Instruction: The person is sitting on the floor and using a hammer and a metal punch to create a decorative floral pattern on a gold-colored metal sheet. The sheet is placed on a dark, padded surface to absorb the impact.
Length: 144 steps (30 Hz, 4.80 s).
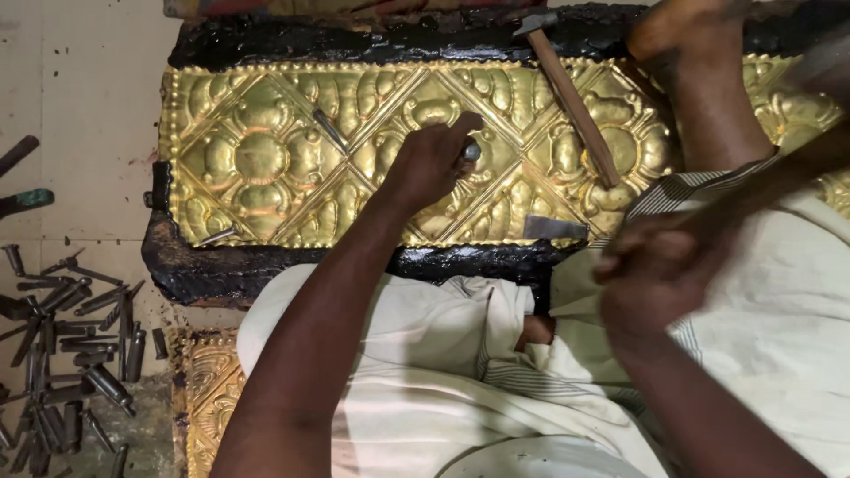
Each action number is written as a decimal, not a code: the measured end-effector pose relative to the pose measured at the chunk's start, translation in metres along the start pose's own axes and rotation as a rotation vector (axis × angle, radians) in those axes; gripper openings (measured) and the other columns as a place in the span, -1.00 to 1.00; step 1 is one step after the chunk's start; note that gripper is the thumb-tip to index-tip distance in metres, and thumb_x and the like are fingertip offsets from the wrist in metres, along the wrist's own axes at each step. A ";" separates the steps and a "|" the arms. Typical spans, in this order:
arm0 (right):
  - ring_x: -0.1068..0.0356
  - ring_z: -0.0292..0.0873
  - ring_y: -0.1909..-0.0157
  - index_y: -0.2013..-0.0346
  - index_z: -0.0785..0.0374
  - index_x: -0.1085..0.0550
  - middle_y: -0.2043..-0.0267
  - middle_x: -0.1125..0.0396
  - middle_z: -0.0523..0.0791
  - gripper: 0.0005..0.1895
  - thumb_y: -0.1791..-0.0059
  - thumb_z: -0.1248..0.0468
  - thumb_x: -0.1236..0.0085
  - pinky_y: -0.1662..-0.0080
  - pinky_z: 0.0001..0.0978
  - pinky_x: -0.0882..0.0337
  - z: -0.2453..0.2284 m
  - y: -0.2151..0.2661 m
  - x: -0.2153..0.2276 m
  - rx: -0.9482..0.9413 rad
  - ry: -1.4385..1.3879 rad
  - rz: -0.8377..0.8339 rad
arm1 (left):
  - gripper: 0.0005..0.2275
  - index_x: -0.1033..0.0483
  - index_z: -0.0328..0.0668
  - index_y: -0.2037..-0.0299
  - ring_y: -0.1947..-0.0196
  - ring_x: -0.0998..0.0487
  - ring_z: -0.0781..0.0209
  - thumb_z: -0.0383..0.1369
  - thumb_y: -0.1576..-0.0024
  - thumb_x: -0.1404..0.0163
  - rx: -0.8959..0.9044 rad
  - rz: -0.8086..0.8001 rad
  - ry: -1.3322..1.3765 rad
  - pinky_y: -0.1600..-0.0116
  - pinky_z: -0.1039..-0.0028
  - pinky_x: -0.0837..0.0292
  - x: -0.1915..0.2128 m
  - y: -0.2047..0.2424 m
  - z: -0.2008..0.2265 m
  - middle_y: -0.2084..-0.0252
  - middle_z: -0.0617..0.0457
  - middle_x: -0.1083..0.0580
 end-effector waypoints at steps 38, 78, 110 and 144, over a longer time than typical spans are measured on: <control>-0.29 -0.39 0.22 -0.45 0.27 -0.25 0.18 -0.36 0.02 -0.49 -0.19 0.26 0.02 0.25 -0.51 -0.33 0.026 0.028 -0.015 0.090 0.296 -0.287 | -0.52 -0.21 0.00 -0.39 0.27 -0.64 -0.05 -0.51 -0.25 0.02 -0.059 -0.266 0.202 0.19 0.19 -0.55 0.004 0.006 0.004 0.26 -0.17 -0.56; -0.28 -0.37 0.52 -0.36 0.22 -0.34 0.40 -0.34 -0.14 -0.66 -0.30 0.20 0.03 0.46 -0.55 -0.32 -0.016 0.024 0.003 0.166 0.107 0.068 | -0.35 -0.13 0.15 -0.43 0.31 -0.64 0.09 -0.47 -0.15 -0.17 0.061 -0.207 0.098 0.22 0.29 -0.59 -0.014 -0.002 -0.017 0.28 -0.02 -0.59; -0.34 -0.31 0.50 -0.39 0.25 -0.25 0.42 -0.35 -0.13 -0.53 -0.22 0.14 0.04 0.41 -0.39 -0.38 0.017 0.032 -0.018 0.038 0.509 -0.166 | -0.63 -0.46 -0.03 -0.18 0.07 -0.65 0.18 -0.62 -0.20 -0.08 0.273 0.186 0.481 -0.01 0.38 -0.65 0.046 0.015 -0.019 0.04 -0.01 -0.58; -0.40 -0.03 0.45 -0.52 0.18 -0.13 0.42 -0.40 0.07 -0.49 -0.28 0.13 0.25 0.30 -0.19 -0.40 -0.037 -0.127 -0.113 -0.003 0.944 -0.687 | -0.47 -0.38 -0.11 -0.23 0.29 -0.74 0.30 -0.57 -0.03 -0.24 0.686 0.308 0.610 0.23 0.52 -0.70 0.021 -0.002 -0.079 0.24 -0.06 -0.69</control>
Point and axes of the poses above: each hand's wrist, its own y-axis away from the middle knuckle, its own x-axis out of the back of the hand, z = x × y, the point moved 6 cm from there along -y, towards the middle knuckle
